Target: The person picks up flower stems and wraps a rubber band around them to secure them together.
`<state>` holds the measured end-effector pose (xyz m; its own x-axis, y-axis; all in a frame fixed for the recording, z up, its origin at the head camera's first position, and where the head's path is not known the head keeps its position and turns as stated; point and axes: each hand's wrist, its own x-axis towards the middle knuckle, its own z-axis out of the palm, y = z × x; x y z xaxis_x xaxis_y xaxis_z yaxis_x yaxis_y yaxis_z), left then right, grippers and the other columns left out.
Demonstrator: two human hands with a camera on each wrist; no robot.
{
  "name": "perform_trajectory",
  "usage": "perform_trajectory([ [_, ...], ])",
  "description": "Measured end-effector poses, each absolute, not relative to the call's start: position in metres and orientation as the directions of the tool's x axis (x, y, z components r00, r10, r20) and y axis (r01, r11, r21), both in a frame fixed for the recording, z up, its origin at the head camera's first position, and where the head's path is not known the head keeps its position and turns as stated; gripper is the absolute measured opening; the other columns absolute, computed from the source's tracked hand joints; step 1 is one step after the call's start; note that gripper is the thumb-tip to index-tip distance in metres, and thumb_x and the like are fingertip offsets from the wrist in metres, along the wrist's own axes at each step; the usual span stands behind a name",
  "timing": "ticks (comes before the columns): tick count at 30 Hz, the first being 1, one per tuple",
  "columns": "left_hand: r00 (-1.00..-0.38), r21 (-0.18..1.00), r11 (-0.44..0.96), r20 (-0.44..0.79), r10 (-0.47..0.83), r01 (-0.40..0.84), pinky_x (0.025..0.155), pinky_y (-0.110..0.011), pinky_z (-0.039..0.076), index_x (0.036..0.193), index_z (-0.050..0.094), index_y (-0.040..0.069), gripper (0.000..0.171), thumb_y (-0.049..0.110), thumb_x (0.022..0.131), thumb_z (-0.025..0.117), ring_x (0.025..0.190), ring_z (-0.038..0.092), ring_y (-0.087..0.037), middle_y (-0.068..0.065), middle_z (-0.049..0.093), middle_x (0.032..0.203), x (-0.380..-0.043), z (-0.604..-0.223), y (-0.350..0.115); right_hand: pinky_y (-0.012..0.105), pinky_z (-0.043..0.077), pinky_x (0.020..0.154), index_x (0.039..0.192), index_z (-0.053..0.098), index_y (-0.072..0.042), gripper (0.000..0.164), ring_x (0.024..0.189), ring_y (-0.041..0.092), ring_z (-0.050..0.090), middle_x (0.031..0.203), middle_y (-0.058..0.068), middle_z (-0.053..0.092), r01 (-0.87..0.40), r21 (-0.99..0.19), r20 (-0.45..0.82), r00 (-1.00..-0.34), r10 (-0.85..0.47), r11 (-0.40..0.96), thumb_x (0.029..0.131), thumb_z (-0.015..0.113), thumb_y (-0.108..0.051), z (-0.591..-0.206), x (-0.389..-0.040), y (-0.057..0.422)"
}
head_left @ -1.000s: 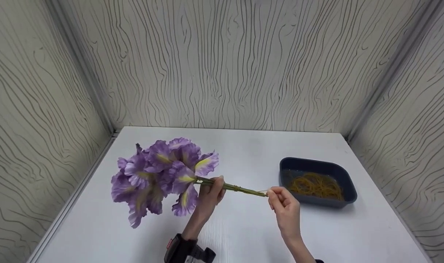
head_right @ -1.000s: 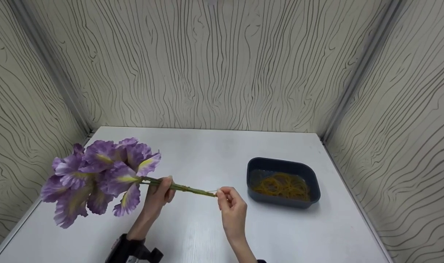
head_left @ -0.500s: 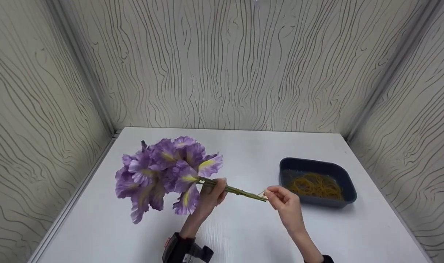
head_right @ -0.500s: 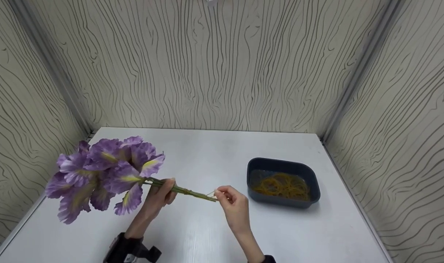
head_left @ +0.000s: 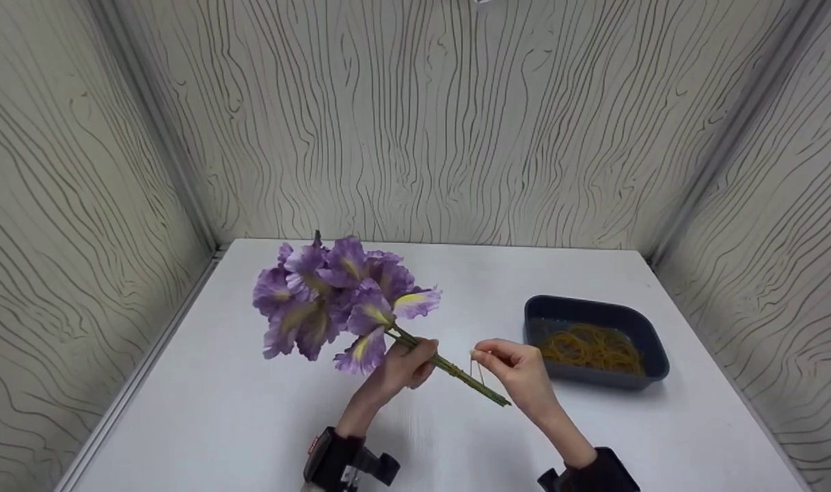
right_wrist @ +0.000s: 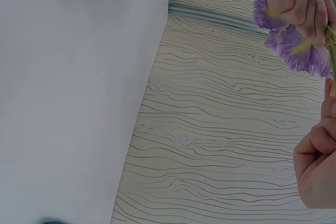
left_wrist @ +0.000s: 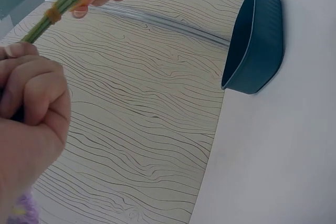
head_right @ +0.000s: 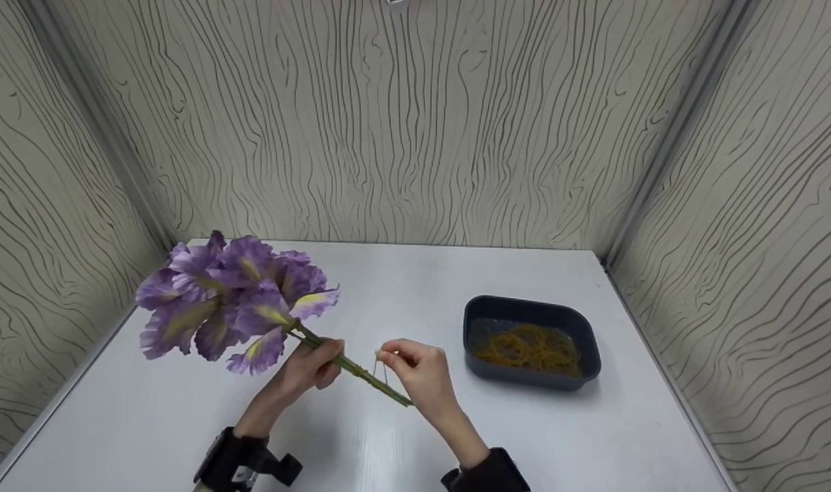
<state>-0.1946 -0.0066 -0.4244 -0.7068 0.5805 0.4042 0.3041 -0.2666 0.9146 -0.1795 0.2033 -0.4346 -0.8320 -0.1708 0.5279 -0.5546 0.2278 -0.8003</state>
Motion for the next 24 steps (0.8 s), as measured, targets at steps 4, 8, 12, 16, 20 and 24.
perform_trajectory([
  [4, -0.711, 0.931, -0.279, 0.36, 0.604, 0.235, 0.039, -0.028, 0.019, 0.06, 0.035, -0.009, 0.041, 0.007, 0.098, 0.034, 0.04, 0.026, -0.008, -0.002, 0.031, 0.048, -0.202, -0.436, -0.005, 0.02, 0.039, 0.05, 0.083, 0.069, -0.004, 0.004, 0.057, 0.007, 0.046, 0.072, 0.002, 0.063, -0.607, -0.766, 0.573, -0.794, -0.201, 0.214, 0.081, 0.066, -0.003, -0.438, -0.186, 0.201],
  [8, -0.689, 0.946, -0.272, 0.315, 0.653, 0.175, 0.039, -0.029, 0.019, 0.06, 0.036, -0.007, 0.044, 0.014, 0.099, 0.037, 0.039, 0.025, -0.009, -0.001, 0.031, 0.048, -0.207, -0.447, -0.001, 0.021, 0.038, 0.048, 0.084, 0.068, -0.005, 0.005, 0.057, 0.007, 0.046, 0.073, 0.005, 0.062, -0.659, -0.73, 0.615, -0.749, -0.249, 0.18, 0.082, 0.065, -0.002, -0.44, -0.19, 0.198],
  [12, -0.659, 0.949, -0.264, 0.312, 0.684, 0.175, 0.038, -0.031, 0.017, 0.059, 0.037, -0.005, 0.045, 0.018, 0.098, 0.04, 0.039, 0.024, -0.01, -0.001, 0.03, 0.048, -0.207, -0.451, 0.003, 0.022, 0.036, 0.047, 0.084, 0.068, -0.004, 0.004, 0.057, 0.008, 0.045, 0.073, 0.005, 0.062, -0.665, -0.726, 0.623, -0.743, -0.242, 0.173, 0.082, 0.065, -0.002, -0.439, -0.191, 0.197],
  [16, -0.643, 0.952, -0.254, 0.303, 0.703, 0.171, 0.039, -0.031, 0.016, 0.059, 0.038, -0.004, 0.046, 0.022, 0.096, 0.042, 0.039, 0.023, -0.011, 0.0, 0.029, 0.047, -0.207, -0.45, 0.007, 0.02, 0.038, 0.05, 0.083, 0.067, -0.001, 0.004, 0.059, 0.009, 0.047, 0.075, 0.003, 0.062, -0.65, -0.739, 0.621, -0.759, -0.193, 0.178, 0.082, 0.064, 0.0, -0.435, -0.189, 0.196],
  [20, -0.632, 0.96, -0.24, 0.275, 0.725, 0.143, 0.039, -0.03, 0.016, 0.059, 0.036, -0.005, 0.046, 0.022, 0.095, 0.043, 0.039, 0.022, -0.011, 0.001, 0.029, 0.047, -0.205, -0.45, 0.011, 0.019, 0.04, 0.052, 0.082, 0.066, 0.003, 0.006, 0.06, 0.011, 0.049, 0.075, 0.008, 0.063, -0.664, -0.73, 0.645, -0.747, -0.158, 0.161, 0.08, 0.063, 0.008, -0.43, -0.187, 0.193],
  [24, -0.623, 0.965, -0.23, 0.257, 0.739, 0.125, 0.04, -0.027, 0.018, 0.057, 0.035, -0.005, 0.045, 0.018, 0.095, 0.043, 0.038, 0.022, -0.01, 0.001, 0.029, 0.046, -0.204, -0.449, 0.014, 0.018, 0.04, 0.051, 0.079, 0.065, 0.005, 0.009, 0.058, 0.01, 0.048, 0.073, 0.013, 0.062, -0.682, -0.714, 0.666, -0.731, -0.146, 0.158, 0.078, 0.062, 0.013, -0.418, -0.178, 0.187],
])
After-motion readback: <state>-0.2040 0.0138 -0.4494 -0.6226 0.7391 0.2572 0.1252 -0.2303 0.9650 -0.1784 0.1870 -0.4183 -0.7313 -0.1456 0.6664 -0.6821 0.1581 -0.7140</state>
